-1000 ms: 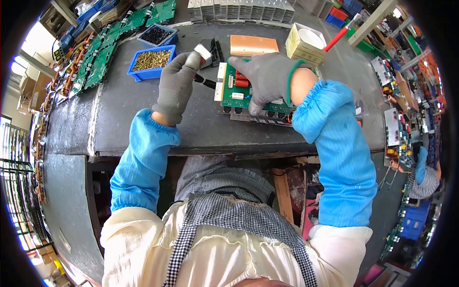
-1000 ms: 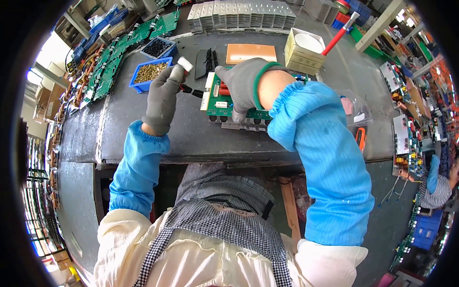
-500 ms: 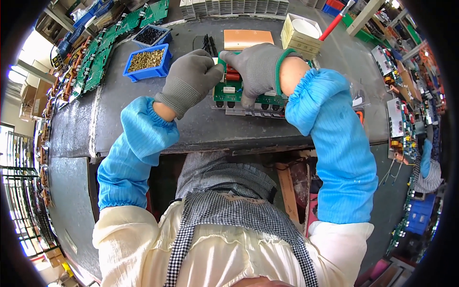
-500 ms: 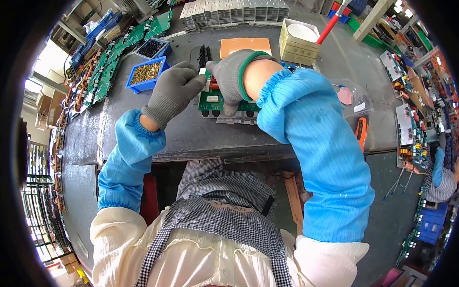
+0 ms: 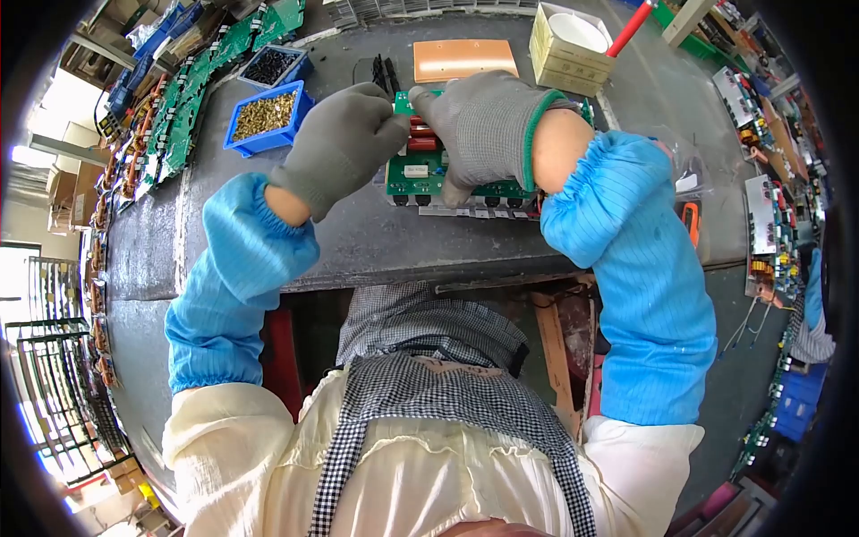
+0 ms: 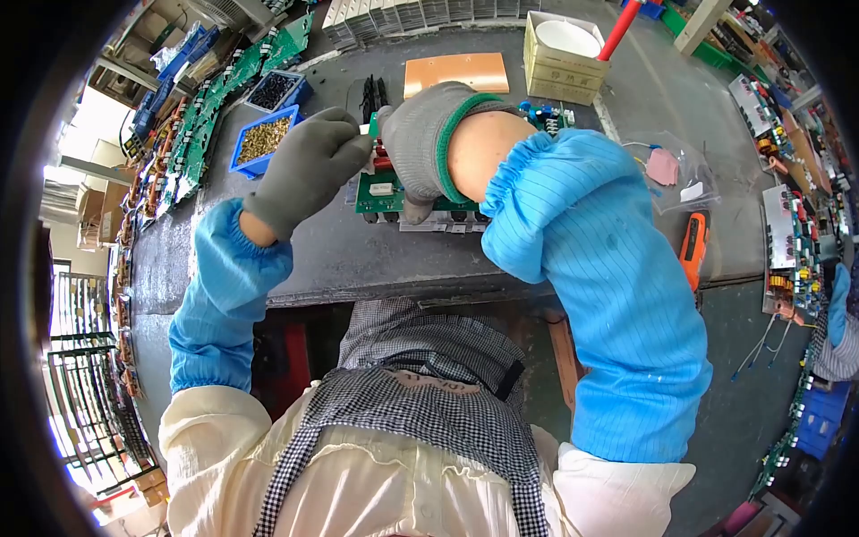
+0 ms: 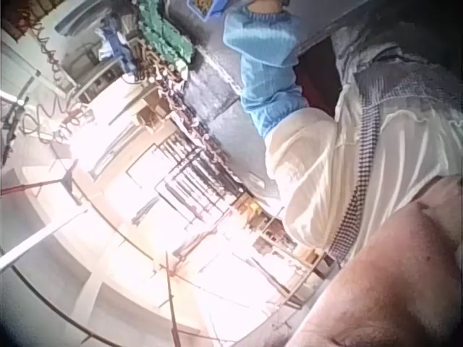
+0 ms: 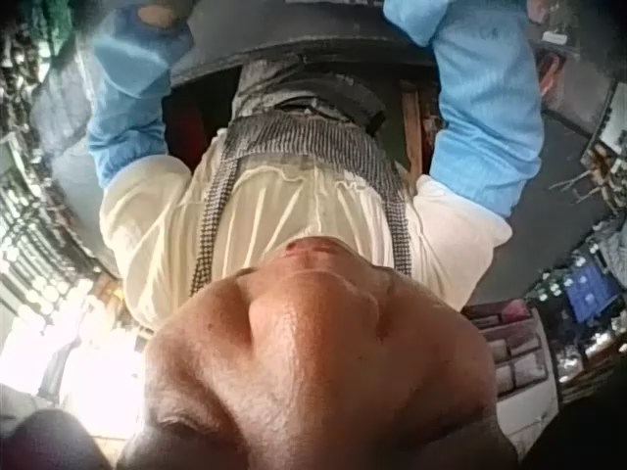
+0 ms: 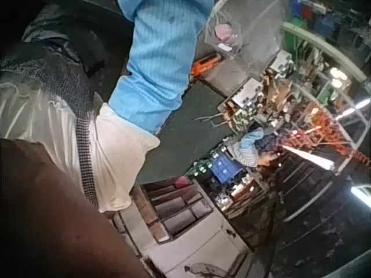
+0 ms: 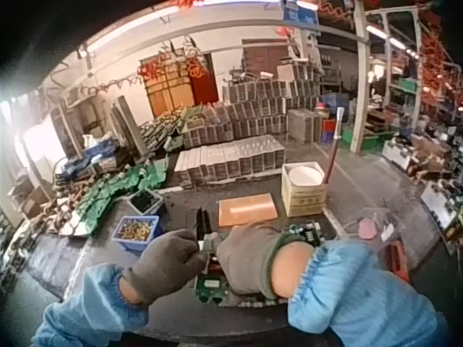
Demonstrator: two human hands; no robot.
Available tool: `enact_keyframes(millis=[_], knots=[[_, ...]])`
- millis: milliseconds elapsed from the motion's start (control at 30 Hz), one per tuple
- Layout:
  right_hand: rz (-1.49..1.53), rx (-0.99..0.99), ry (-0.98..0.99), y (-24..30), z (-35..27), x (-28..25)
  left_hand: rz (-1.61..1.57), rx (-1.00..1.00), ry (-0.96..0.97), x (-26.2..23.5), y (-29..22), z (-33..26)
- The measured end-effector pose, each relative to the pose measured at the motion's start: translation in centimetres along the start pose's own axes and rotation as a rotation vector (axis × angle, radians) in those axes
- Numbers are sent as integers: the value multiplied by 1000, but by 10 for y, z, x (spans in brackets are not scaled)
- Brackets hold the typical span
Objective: The person assembles an electronic component by securing a circuit board to a metal housing with screws, using an electric screwdriver.
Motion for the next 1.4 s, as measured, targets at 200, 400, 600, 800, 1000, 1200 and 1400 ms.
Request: enact_keyframes(millis=[200,400,600,800,1000,1200,1400], knots=[[-13,-12,-1,-2,3,-1,-70,-106,-80,-4,2,-5],[17,-9,56,-3,1,1,53,-22,-17,-2,-1,4],[67,-13,-25,-12,-7,2,57,45,-61,7,1,4],[281,-57,-318,-26,-17,30,-216,-4,-217,20,4,-19],[201,-66,-394,-25,-14,35,-150,54,44,9,23,4],[170,-34,-393,-23,-17,35,-237,132,-90,20,27,-9],[197,-12,-195,-24,-11,24,222,301,-28,-18,-18,7]])
Point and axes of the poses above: each hand's wrist, its own z-axis towards the middle knuckle, its own x-axis out of the palm, y = z × x, the point moved 3 cm from there along z, towards the middle knuckle, and after that the axes turned 9 degrees about -y, right-handed, at the moved point
